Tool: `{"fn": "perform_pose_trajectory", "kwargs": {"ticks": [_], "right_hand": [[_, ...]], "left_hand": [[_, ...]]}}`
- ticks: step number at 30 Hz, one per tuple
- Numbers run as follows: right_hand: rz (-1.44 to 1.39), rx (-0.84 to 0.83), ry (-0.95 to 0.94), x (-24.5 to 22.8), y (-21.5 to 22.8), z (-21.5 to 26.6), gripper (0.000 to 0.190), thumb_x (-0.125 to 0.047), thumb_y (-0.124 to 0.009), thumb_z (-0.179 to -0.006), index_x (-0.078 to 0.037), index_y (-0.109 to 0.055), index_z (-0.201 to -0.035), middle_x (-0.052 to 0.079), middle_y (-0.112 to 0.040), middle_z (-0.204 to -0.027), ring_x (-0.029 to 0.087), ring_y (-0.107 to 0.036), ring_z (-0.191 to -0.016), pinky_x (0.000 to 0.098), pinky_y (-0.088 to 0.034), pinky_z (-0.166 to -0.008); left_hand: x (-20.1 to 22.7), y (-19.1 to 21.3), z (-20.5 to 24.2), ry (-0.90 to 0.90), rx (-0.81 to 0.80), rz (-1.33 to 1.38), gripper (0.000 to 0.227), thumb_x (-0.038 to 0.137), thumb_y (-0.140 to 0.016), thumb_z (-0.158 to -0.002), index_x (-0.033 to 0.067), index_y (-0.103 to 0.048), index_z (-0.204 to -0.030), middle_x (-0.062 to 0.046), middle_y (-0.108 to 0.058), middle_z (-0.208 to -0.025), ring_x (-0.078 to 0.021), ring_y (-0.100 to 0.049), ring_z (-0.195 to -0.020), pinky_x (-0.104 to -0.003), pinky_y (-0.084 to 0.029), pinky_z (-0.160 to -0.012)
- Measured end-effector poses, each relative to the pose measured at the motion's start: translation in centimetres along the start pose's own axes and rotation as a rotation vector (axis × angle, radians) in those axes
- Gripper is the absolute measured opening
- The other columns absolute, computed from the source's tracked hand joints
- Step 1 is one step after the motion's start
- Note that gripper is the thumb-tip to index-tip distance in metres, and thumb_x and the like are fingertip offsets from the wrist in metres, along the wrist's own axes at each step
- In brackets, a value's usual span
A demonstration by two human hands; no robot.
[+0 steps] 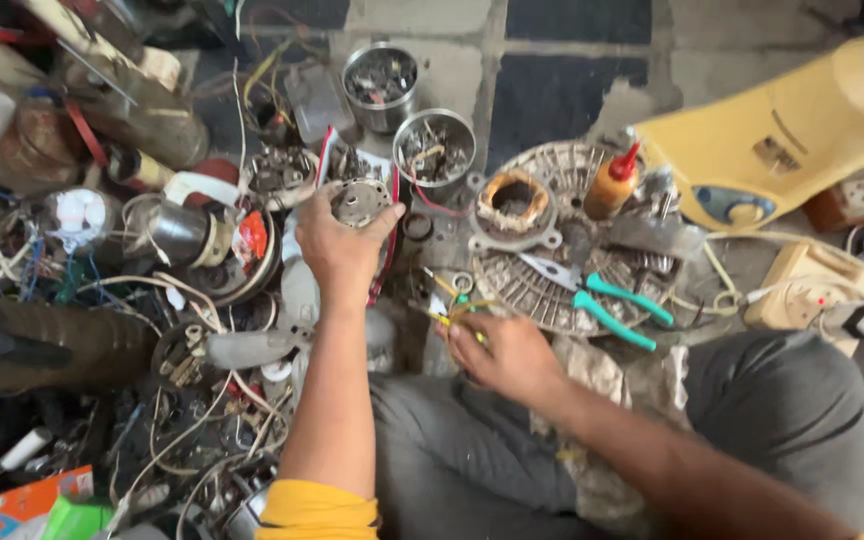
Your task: The person wipes several metal motor components with a cloth, applies oil from a bottle to the parts, and uses a screwdriver and pliers to adjust and assemble the motor housing and rotor.
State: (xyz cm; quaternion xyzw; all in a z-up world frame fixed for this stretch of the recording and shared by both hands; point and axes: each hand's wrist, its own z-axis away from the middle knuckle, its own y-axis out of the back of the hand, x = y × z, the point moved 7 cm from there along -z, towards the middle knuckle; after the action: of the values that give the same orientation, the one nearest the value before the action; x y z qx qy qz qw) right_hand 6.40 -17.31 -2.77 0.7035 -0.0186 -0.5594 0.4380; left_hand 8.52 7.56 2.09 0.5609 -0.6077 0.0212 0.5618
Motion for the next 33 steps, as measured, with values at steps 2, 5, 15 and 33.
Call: {"fn": "perform_pose_trajectory", "kwargs": {"ticks": [2,5,15,33], "right_hand": [[-0.050,-0.008,-0.010,0.5,-0.3,0.6,0.037,-0.036,-0.065,-0.093,-0.009,-0.075,-0.116,0.022,-0.076,-0.096,0.038,-0.075,-0.084,0.0438,-0.060,-0.078],[-0.114,0.049,0.158,-0.4,0.1,1.0,0.036,-0.032,-0.065,-0.097,-0.004,-0.072,-0.119,0.024,-0.076,-0.109,0.038,-0.075,-0.094,0.0435,-0.059,-0.082],[-0.185,-0.199,-0.355,3.8,-0.8,0.0,0.034,-0.033,-0.063,-0.096,-0.011,-0.074,-0.120,0.019,-0.079,-0.090,0.026,-0.077,-0.074,0.0353,-0.059,-0.073],[0.510,-0.047,0.118,-15.1,6.3,-5.9,0.046,-0.025,-0.057,-0.097,-0.018,-0.057,-0.142,0.021,-0.074,-0.096,0.039,-0.073,-0.081,0.0492,-0.057,-0.072]], "left_hand": [[0.2,-1.4,-1.5,-0.016,0.017,0.082,0.073,0.035,-0.097,-0.069,0.0055,-0.059,-0.124,-0.018,-0.062,-0.128,-0.0397,-0.056,-0.123,-0.048,-0.045,-0.107],[0.9,-3.8,-3.3,-0.200,0.145,0.159,0.076,0.028,-0.094,-0.074,0.0019,-0.053,-0.134,-0.022,-0.053,-0.136,-0.0425,-0.052,-0.129,-0.050,-0.043,-0.112],[-3.8,-9.6,-7.2,0.004,-0.017,0.680,0.051,0.038,-0.071,-0.097,0.0073,-0.061,-0.137,-0.013,-0.070,-0.127,-0.0336,-0.068,-0.113,-0.048,-0.056,-0.098],[0.0,1.5,2.4,0.462,-0.273,1.559,0.059,0.052,-0.037,-0.102,0.0071,-0.063,-0.129,-0.008,-0.072,-0.118,-0.0241,-0.069,-0.107,-0.041,-0.056,-0.091]]}}
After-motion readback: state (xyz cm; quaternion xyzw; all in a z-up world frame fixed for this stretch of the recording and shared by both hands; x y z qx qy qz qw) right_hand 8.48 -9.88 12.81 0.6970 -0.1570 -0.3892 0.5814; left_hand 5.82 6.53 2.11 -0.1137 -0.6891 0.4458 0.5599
